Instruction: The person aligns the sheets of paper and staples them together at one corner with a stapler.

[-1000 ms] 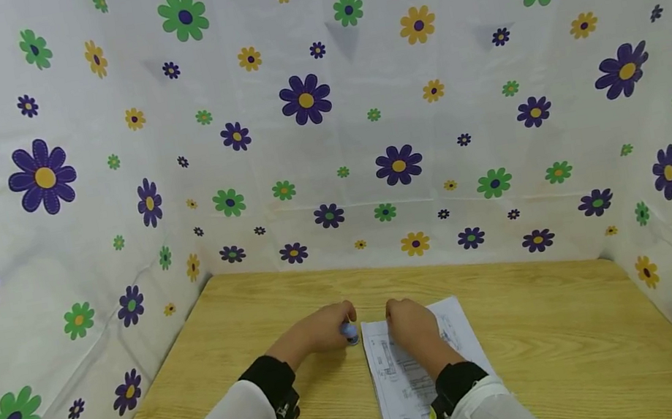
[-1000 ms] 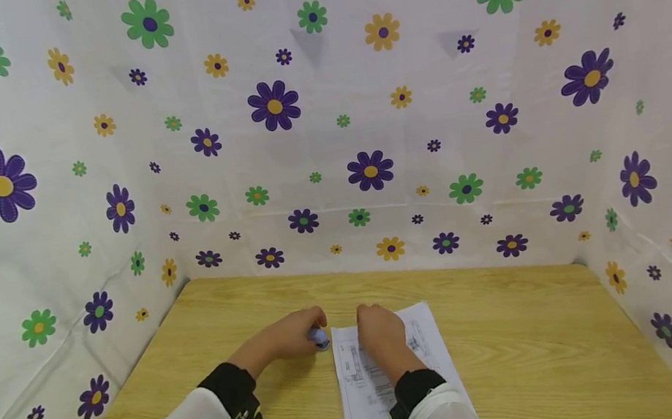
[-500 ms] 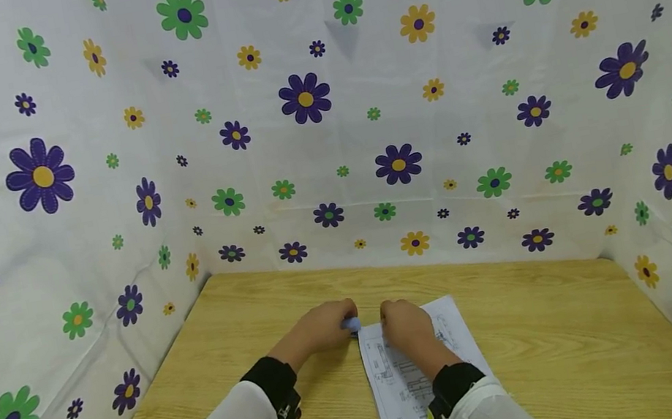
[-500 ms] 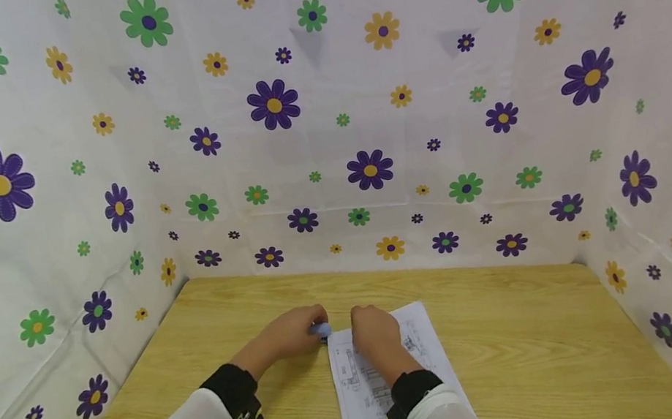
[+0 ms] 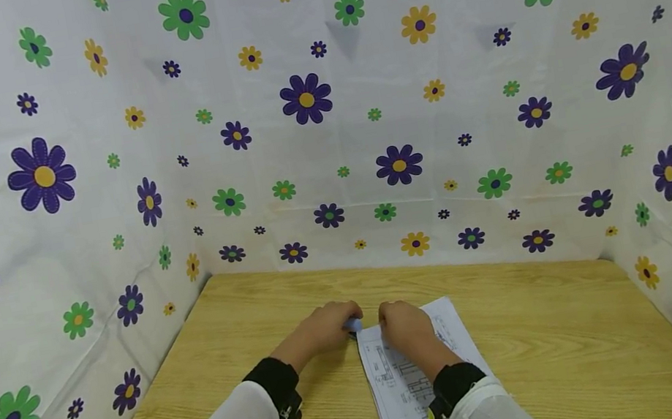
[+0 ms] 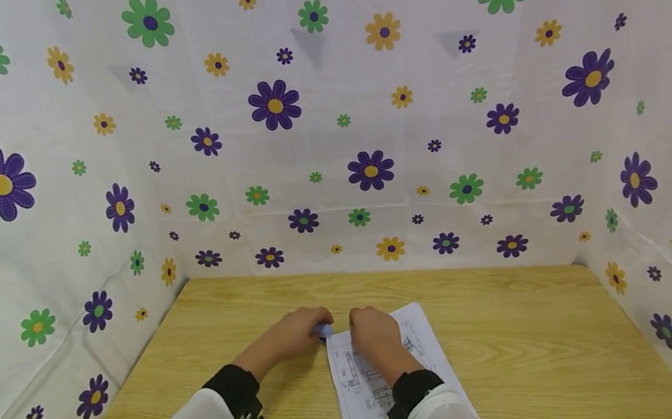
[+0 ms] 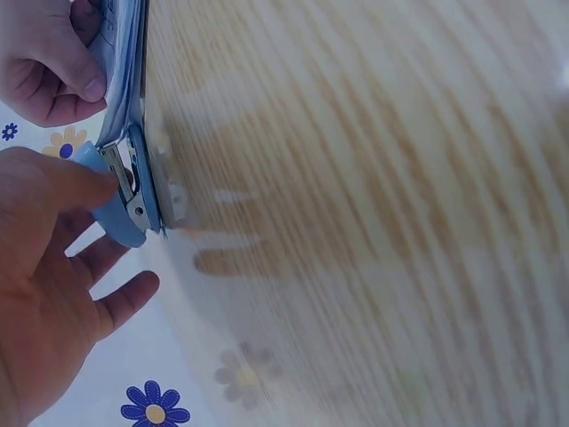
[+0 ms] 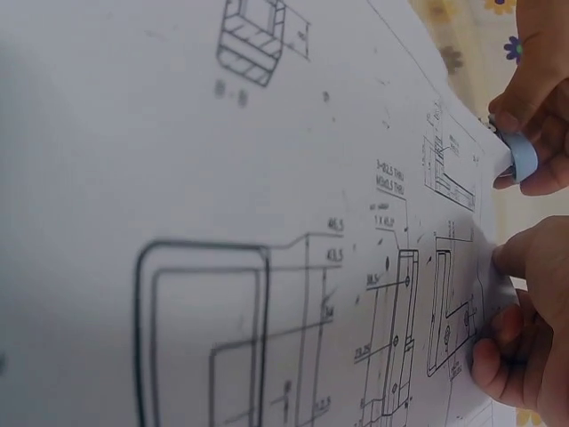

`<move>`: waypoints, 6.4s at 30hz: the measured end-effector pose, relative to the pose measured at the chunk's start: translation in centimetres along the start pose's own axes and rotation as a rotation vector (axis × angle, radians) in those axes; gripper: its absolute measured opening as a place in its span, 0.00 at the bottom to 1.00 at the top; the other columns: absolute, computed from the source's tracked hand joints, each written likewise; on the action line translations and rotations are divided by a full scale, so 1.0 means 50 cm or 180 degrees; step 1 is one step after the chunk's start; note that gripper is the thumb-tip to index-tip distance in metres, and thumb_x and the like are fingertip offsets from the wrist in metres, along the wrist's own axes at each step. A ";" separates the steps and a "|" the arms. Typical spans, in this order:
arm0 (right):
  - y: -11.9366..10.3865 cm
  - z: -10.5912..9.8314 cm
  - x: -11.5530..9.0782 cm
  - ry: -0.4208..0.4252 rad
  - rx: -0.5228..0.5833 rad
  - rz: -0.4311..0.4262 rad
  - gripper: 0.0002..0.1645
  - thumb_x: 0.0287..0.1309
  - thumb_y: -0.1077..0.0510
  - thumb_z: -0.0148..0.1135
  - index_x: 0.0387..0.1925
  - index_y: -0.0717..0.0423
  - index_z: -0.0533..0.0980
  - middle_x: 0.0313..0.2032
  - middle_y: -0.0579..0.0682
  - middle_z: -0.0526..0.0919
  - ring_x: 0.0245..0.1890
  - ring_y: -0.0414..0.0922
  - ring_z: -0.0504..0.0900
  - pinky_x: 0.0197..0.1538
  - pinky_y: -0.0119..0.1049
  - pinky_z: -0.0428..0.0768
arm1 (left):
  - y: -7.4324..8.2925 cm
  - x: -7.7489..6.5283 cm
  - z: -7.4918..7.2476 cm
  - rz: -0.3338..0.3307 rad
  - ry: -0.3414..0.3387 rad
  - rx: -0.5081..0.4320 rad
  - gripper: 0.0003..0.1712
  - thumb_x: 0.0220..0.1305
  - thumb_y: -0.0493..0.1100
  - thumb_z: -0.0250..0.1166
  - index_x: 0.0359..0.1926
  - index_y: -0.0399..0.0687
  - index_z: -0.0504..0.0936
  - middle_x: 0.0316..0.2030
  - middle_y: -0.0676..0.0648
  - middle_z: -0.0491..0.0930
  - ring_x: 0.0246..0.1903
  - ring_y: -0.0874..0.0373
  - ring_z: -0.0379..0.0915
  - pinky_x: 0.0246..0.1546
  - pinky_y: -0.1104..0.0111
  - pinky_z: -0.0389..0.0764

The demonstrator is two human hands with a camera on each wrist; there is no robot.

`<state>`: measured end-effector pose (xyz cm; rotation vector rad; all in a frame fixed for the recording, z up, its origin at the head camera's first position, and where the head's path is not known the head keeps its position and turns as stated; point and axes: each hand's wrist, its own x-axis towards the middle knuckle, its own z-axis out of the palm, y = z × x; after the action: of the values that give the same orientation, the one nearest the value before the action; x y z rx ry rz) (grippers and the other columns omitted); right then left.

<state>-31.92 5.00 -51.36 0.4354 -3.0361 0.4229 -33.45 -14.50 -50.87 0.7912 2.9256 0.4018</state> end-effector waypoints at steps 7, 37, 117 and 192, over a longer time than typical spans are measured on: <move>0.001 0.000 0.001 -0.0105 0.0069 -0.0043 0.06 0.69 0.54 0.62 0.42 0.49 0.83 0.32 0.45 0.83 0.29 0.41 0.77 0.33 0.39 0.77 | -0.004 0.000 0.004 -0.0021 -0.0056 0.0043 0.23 0.67 0.31 0.62 0.59 0.54 0.81 0.56 0.51 0.83 0.59 0.47 0.76 0.61 0.46 0.74; -0.004 0.000 0.000 -0.0001 0.0282 0.0250 0.06 0.69 0.56 0.61 0.40 0.51 0.83 0.34 0.48 0.85 0.31 0.45 0.82 0.34 0.43 0.81 | 0.021 -0.008 0.002 0.0191 -0.0007 0.0520 0.20 0.69 0.35 0.64 0.58 0.58 0.82 0.55 0.56 0.84 0.54 0.53 0.76 0.58 0.51 0.75; 0.140 -0.094 -0.243 -0.0341 0.0369 0.1370 0.21 0.59 0.53 0.71 0.41 0.68 0.79 0.27 0.52 0.80 0.25 0.46 0.76 0.29 0.40 0.76 | 0.056 0.054 0.062 -0.0085 0.0047 0.0281 0.50 0.72 0.77 0.43 0.83 0.58 0.45 0.81 0.42 0.47 0.79 0.36 0.40 0.72 0.30 0.41; 0.162 -0.076 -0.236 -0.0317 0.0708 0.1442 0.24 0.59 0.54 0.72 0.44 0.71 0.76 0.29 0.53 0.79 0.27 0.46 0.77 0.31 0.40 0.78 | 0.000 -0.025 0.007 -0.0197 0.0071 0.0571 0.31 0.73 0.43 0.61 0.74 0.49 0.67 0.62 0.41 0.79 0.62 0.45 0.76 0.62 0.50 0.77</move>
<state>-22.88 16.72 -50.80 -0.2451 -3.1820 0.7844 -32.34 -15.05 -51.20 0.7176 3.0298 0.1454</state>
